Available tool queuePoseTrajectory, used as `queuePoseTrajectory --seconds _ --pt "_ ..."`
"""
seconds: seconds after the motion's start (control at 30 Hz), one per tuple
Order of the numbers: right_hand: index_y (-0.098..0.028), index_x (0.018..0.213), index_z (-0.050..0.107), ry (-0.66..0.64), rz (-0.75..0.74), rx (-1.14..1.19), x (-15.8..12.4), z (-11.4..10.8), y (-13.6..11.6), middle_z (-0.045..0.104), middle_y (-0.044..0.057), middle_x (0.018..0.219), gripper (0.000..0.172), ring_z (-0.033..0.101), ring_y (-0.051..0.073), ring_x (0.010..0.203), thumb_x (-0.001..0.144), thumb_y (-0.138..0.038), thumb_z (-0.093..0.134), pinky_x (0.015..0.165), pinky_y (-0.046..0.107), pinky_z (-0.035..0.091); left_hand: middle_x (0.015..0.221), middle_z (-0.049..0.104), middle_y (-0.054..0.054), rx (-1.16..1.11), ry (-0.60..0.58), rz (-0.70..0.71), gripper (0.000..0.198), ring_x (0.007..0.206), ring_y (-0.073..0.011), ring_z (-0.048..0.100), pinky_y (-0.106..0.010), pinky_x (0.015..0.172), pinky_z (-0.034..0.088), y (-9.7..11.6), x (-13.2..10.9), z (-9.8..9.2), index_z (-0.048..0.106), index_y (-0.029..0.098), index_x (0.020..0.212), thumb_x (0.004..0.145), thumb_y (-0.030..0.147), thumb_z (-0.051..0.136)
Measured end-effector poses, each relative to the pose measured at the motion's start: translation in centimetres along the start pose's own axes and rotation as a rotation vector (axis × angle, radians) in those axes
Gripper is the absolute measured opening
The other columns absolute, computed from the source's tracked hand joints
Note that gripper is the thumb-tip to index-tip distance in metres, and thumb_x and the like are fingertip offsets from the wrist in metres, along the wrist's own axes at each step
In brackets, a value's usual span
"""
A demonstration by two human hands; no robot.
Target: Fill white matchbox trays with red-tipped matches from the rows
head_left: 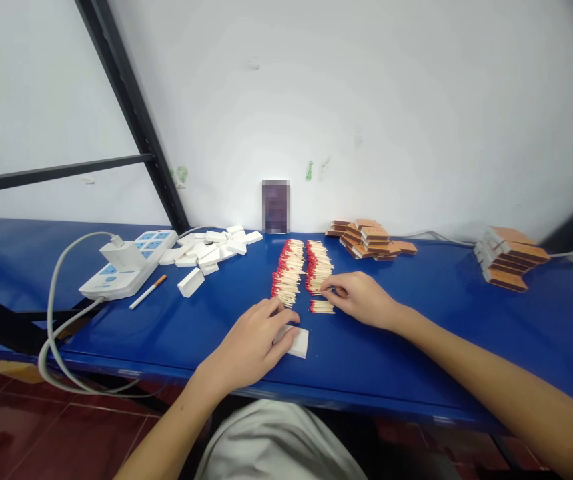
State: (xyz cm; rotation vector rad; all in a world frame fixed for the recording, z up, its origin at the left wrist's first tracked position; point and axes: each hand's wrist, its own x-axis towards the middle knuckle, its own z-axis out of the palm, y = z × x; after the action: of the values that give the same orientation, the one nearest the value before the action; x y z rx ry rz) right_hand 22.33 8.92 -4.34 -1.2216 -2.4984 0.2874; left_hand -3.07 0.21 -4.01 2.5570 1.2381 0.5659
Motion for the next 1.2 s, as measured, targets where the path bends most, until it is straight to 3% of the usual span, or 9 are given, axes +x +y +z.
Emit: queuePoseTrajectory --seconds 1.2 --pt "-0.02 0.087 0.07 -0.024 0.077 -0.002 -0.1 -0.4 -1.0 0.057 -0.003 0.061 0.022 0.044 0.011 0.054 0.093 -0.029 0.051 0.056 0.025 0.025 0.11 0.057 -0.005 -0.018 -0.007 -0.008 0.023 0.101 -0.0225 0.054 -0.036 0.091 0.044 -0.1 0.0 0.1 0.061 0.024 0.116 0.105 0.03 0.041"
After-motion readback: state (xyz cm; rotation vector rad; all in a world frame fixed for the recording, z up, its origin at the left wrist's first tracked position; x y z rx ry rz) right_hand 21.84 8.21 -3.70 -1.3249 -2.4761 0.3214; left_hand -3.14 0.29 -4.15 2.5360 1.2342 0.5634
